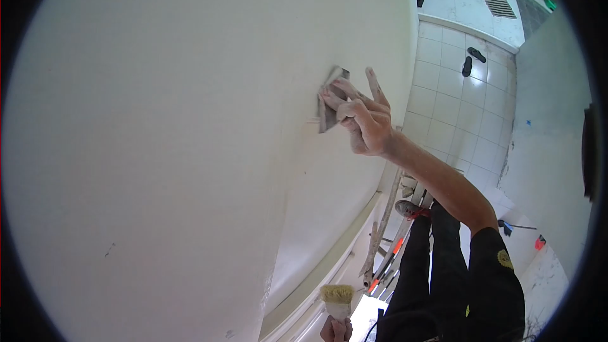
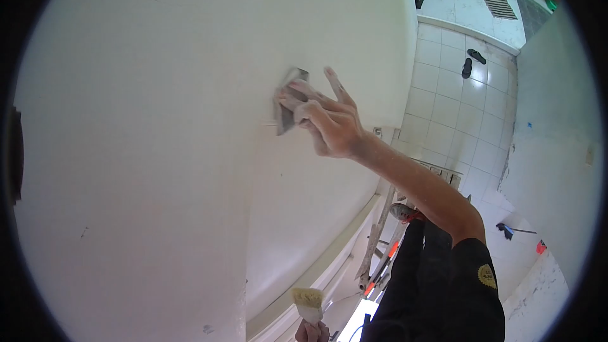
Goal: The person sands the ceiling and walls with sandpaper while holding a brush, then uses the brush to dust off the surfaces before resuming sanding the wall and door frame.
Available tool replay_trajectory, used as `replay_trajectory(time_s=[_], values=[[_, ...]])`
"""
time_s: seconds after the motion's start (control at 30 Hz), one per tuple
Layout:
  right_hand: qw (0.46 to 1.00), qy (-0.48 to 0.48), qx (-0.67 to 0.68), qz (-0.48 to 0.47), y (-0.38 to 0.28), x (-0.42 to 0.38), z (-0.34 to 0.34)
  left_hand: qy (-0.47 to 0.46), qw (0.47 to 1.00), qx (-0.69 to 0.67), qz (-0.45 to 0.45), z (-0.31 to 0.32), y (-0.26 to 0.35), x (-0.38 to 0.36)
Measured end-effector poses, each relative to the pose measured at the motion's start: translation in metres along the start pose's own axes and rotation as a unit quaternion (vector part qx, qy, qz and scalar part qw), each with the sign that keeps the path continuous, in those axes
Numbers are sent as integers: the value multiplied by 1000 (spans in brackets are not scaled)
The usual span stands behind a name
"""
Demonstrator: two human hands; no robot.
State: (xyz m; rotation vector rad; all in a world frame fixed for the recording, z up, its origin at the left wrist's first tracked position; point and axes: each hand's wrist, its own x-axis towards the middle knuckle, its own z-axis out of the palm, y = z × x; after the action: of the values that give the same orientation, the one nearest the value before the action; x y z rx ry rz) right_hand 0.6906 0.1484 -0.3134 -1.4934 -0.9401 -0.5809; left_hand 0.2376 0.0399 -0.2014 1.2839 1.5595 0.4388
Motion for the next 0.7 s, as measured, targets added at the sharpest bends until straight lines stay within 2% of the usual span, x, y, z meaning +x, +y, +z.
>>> replay_trajectory(time_s=[0.13,0.2,0.27,0.37,0.4,0.43,0.47,0.5,0.53,0.57,0.63,0.7], values=[[999,44,26,-1,-20,20,1,51,997,54,11,13,-9,7],[999,41,21,-21,-10,23,7,-1,1000,22,-12,17,6,7],[998,36,16,-42,-12,29,8,4,999,20,-32,7,2,5],[995,83,27,-49,-16,47,7,-16,997,-16,-78,0,-13,13],[995,78,33,-49,-14,46,10,13,990,124,59,-11,-39,21],[995,74,40,-46,-13,44,12,43,945,261,194,-14,-44,24],[994,100,40,-25,-8,34,15,43,944,263,193,-19,-46,21],[994,102,39,-27,-3,18,17,20,983,144,111,-13,-35,19],[997,74,32,-13,2,0,17,-5,999,19,28,-6,-25,19],[999,45,24,2,4,-9,17,-7,999,18,31,-2,-14,17],[999,51,5,-4,-6,8,15,14,999,-33,-40,3,3,17],[996,75,44,-25,-24,41,13,-24,999,-12,-19,12,8,21]])
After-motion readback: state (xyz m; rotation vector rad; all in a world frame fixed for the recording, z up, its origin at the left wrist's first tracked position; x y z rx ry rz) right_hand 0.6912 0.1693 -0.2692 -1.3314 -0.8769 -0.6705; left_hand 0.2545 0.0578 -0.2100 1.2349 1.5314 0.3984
